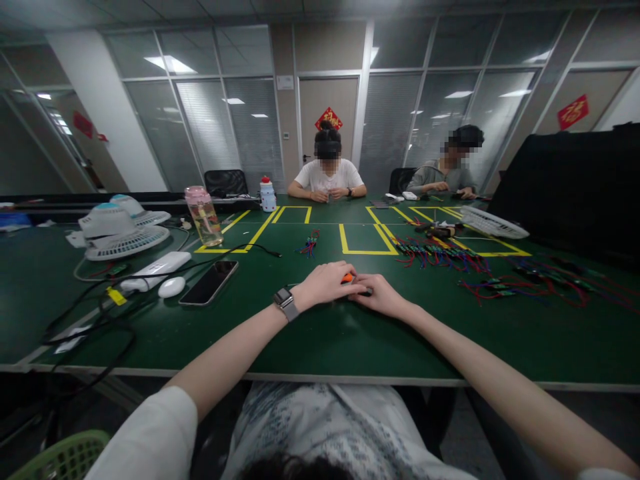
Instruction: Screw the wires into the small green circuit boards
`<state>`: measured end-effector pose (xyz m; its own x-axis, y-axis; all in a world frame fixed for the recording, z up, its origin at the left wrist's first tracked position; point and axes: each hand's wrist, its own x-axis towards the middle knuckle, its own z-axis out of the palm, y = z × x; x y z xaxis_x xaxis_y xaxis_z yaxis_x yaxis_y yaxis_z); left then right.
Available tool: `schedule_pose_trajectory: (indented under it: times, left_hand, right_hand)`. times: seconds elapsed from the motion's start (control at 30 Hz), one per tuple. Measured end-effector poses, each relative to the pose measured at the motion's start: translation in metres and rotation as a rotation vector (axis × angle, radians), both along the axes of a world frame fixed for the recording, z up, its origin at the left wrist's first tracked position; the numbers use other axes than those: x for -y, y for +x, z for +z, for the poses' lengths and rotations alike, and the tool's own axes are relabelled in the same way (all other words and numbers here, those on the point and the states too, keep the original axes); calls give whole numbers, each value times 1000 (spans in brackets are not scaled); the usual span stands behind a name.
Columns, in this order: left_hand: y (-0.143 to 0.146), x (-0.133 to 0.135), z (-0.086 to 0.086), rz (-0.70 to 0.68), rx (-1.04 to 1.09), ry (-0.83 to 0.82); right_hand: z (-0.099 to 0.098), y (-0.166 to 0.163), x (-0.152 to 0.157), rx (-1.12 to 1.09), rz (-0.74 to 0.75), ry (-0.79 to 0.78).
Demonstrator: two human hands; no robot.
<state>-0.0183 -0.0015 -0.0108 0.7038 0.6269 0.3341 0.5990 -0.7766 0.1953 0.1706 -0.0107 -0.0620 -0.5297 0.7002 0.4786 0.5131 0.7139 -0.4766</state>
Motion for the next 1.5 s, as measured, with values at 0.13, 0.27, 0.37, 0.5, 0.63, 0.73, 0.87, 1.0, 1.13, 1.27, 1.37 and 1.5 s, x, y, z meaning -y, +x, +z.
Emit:
schedule_pose_trajectory:
  times: [0.13, 0.27, 0.37, 0.5, 0.63, 0.73, 0.87, 1.0, 1.13, 1.27, 1.37, 1.5]
  left_hand:
    - [-21, -4, -14, -34, -10, -40]
    - [-30, -7, -26, -53, -9, -74]
    - [-28, -7, -31, -31, 4, -92]
    - [-24, -7, -30, -16, 36, -142]
    - [-24, -8, -27, -10, 56, -196]
    - [-24, -8, -25, -7, 57, -220]
    - [-23, -7, -24, -17, 60, -219]
    - [-23, -6, -23, -5, 50, -237]
    - [-23, -6, -22, -5, 43, -256]
    - [-22, -6, -23, 3, 41, -241]
    - [-22, -7, -24, 7, 49, -230]
    - [-25, -8, -23, 9, 54, -238]
  right_hand:
    - [3, -1, 1, 14, 20, 14]
    - [3, -1, 1, 20, 12, 38]
    - [2, 0, 1, 21, 16, 35]
    - [5, 1, 4, 61, 8, 58]
    - [7, 1, 7, 109, 24, 106]
    - [6, 1, 8, 107, 31, 106]
    - [6, 2, 8, 84, 32, 44]
    - [7, 0, 8, 76, 31, 35]
    - [6, 0, 9, 67, 28, 73]
    - [6, 0, 10, 80, 30, 128]
    - [8, 0, 11, 62, 22, 115]
    - [10, 2, 8, -3, -43, 56]
